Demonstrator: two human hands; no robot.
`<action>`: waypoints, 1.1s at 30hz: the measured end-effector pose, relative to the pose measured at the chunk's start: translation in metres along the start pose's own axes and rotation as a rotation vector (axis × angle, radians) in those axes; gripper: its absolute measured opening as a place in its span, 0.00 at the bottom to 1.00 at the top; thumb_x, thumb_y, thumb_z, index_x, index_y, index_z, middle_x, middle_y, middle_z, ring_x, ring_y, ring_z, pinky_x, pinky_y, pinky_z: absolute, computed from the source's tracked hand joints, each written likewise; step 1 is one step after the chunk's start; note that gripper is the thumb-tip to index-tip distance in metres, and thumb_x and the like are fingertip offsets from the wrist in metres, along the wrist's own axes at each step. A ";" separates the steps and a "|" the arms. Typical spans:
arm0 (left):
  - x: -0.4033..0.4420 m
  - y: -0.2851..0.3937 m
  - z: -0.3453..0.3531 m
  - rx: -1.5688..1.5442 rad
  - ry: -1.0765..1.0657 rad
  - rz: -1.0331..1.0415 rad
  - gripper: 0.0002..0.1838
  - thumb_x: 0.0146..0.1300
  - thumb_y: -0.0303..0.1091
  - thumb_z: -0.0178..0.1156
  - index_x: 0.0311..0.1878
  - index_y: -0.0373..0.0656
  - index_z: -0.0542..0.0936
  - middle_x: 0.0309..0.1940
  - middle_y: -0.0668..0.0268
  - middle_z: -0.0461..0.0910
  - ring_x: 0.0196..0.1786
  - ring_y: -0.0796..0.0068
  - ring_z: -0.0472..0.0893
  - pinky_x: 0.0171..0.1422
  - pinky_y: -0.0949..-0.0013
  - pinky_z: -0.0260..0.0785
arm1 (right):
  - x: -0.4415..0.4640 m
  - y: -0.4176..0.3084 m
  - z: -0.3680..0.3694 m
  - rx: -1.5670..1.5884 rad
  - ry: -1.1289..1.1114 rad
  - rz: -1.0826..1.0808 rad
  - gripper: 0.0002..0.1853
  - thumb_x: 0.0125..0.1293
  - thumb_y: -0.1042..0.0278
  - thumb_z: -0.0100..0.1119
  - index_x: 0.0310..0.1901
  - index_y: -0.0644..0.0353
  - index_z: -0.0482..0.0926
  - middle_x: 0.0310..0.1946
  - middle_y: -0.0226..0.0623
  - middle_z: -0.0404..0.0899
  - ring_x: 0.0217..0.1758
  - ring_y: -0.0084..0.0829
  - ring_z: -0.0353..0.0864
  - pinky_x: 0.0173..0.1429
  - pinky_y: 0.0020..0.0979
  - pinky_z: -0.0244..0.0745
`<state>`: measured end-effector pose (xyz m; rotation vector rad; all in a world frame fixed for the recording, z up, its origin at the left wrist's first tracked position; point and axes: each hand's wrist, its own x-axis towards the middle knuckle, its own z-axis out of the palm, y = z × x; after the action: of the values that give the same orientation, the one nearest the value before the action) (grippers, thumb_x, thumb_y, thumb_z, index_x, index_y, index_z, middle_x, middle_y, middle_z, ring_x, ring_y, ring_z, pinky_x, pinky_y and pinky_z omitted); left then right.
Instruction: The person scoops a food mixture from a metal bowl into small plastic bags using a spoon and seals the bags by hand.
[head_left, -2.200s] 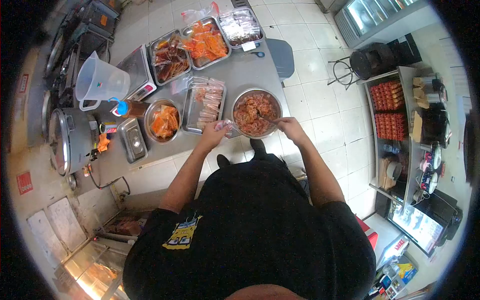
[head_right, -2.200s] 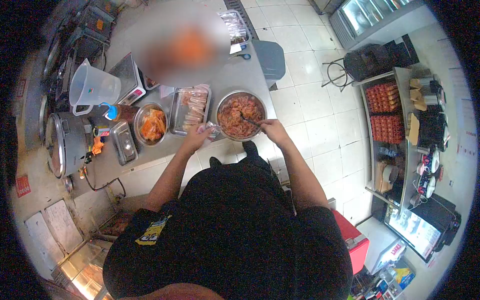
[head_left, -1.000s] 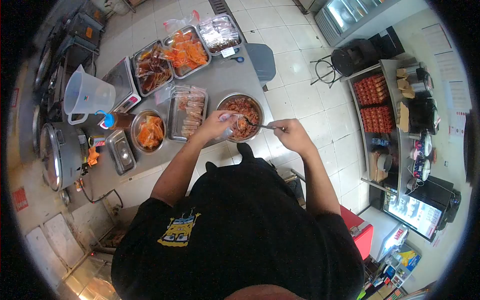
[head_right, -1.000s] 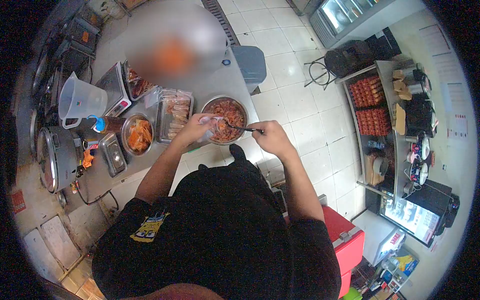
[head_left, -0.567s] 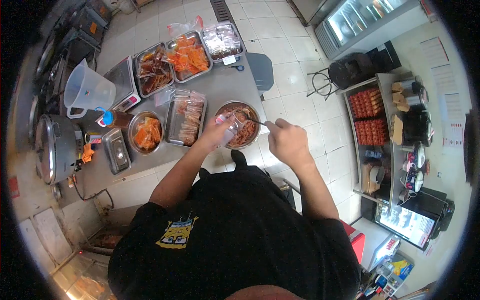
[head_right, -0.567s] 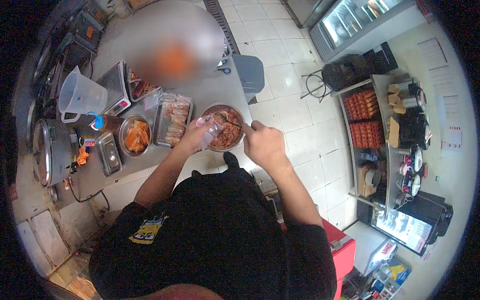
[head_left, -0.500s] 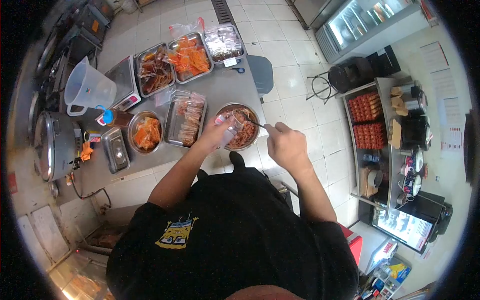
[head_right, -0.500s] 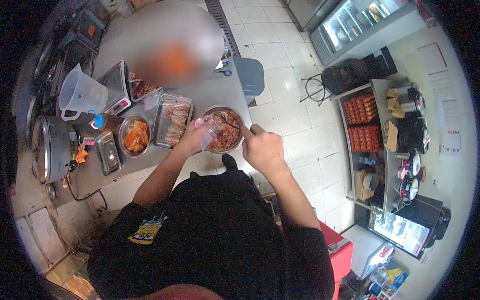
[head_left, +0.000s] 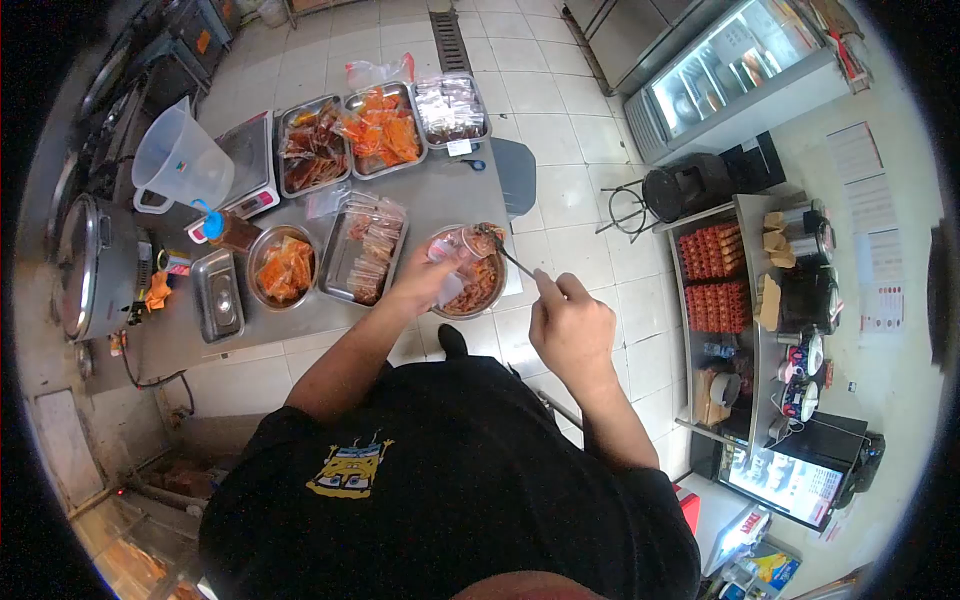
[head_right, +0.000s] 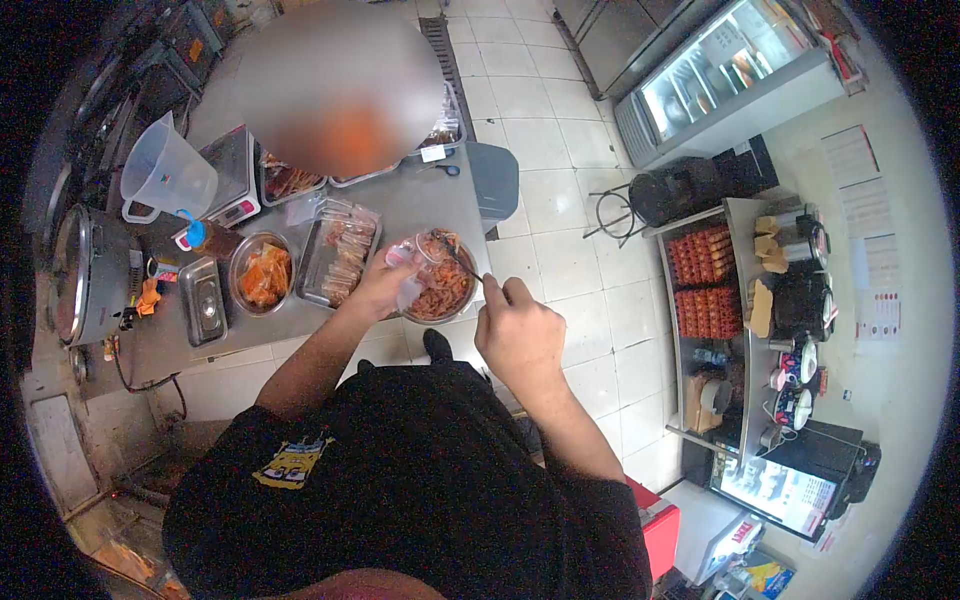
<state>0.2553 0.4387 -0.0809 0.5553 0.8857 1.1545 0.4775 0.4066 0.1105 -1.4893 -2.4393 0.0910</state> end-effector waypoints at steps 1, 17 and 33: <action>0.001 -0.001 0.000 0.012 -0.008 0.002 0.20 0.74 0.34 0.65 0.65 0.42 0.77 0.52 0.63 0.85 0.41 0.72 0.86 0.45 0.67 0.82 | 0.000 -0.001 -0.003 -0.011 0.004 0.005 0.18 0.60 0.70 0.65 0.53 0.60 0.86 0.33 0.38 0.79 0.23 0.41 0.84 0.28 0.39 0.81; -0.014 0.017 0.025 -0.231 -0.087 -0.093 0.17 0.73 0.34 0.66 0.62 0.43 0.78 0.49 0.62 0.85 0.40 0.70 0.87 0.41 0.67 0.82 | -0.003 -0.002 -0.011 -0.044 0.090 -0.040 0.20 0.58 0.72 0.66 0.54 0.58 0.86 0.32 0.36 0.77 0.21 0.38 0.82 0.25 0.37 0.78; -0.028 0.032 0.035 -0.077 -0.024 0.007 0.21 0.73 0.33 0.66 0.64 0.37 0.76 0.51 0.62 0.85 0.44 0.72 0.85 0.40 0.67 0.81 | -0.003 0.000 -0.021 -0.036 0.054 -0.084 0.20 0.57 0.72 0.66 0.53 0.57 0.86 0.33 0.36 0.79 0.20 0.37 0.82 0.24 0.36 0.78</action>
<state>0.2634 0.4255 -0.0283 0.5083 0.8162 1.1809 0.4846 0.4019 0.1295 -1.3838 -2.4690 -0.0100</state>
